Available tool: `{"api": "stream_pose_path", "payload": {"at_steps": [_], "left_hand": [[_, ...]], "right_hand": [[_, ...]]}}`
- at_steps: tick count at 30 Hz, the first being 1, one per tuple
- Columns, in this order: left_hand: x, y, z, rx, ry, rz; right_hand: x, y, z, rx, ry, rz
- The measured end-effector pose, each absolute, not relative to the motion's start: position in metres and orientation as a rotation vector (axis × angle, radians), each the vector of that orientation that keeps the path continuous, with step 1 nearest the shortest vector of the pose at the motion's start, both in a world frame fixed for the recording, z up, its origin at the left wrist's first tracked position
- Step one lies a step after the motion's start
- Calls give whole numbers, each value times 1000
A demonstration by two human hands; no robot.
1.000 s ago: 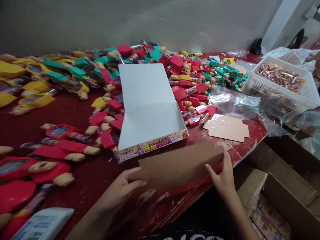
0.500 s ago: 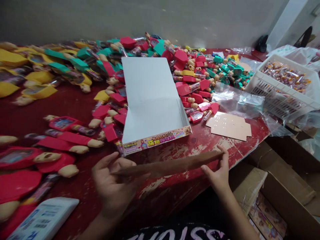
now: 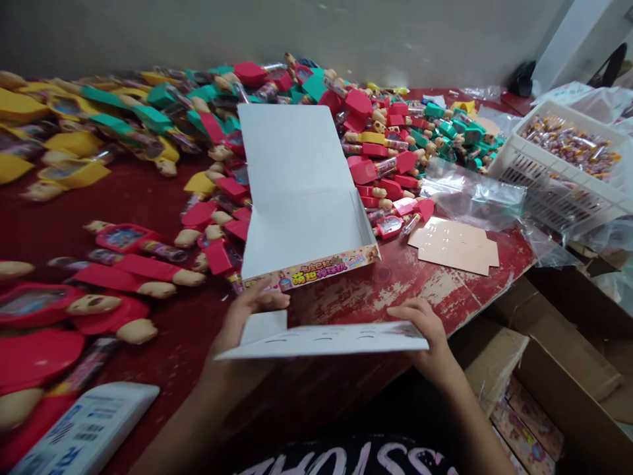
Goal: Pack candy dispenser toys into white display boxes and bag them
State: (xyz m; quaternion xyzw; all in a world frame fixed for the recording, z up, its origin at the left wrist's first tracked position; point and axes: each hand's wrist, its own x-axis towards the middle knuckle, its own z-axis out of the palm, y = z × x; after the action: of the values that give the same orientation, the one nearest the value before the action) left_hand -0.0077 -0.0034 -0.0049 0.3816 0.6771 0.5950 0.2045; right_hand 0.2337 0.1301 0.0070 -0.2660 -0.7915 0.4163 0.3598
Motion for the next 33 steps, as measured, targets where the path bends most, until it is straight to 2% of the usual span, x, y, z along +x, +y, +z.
{"api": "stream_pose_path", "payload": {"at_steps": [3, 7, 10, 14, 20, 25, 30, 33], "left_hand": [[-5, -12, -16, 1423, 1788, 1840], [1, -21, -33, 1805, 1511, 1676], [10, -25, -43, 1780, 1485, 1591], [24, -29, -46, 1692, 1547, 1654], [24, -25, -52, 1652, 1520, 1634], [16, -10, -47, 1360, 1567, 1602], [20, 5, -37, 928, 1797, 1545], [25, 10, -41, 729, 1870, 1660]], "right_hand": [[243, 136, 3, -521, -2251, 893], [254, 132, -13, -498, -2281, 1045], [258, 126, -26, -461, -2245, 1134], [258, 122, -38, -423, -2149, 1165], [251, 122, -38, -460, -2089, 1306], [239, 123, -27, -635, -2016, 1424], [219, 123, -21, -1213, -1797, 1412], [210, 122, -23, -1319, -1669, 1367]]}}
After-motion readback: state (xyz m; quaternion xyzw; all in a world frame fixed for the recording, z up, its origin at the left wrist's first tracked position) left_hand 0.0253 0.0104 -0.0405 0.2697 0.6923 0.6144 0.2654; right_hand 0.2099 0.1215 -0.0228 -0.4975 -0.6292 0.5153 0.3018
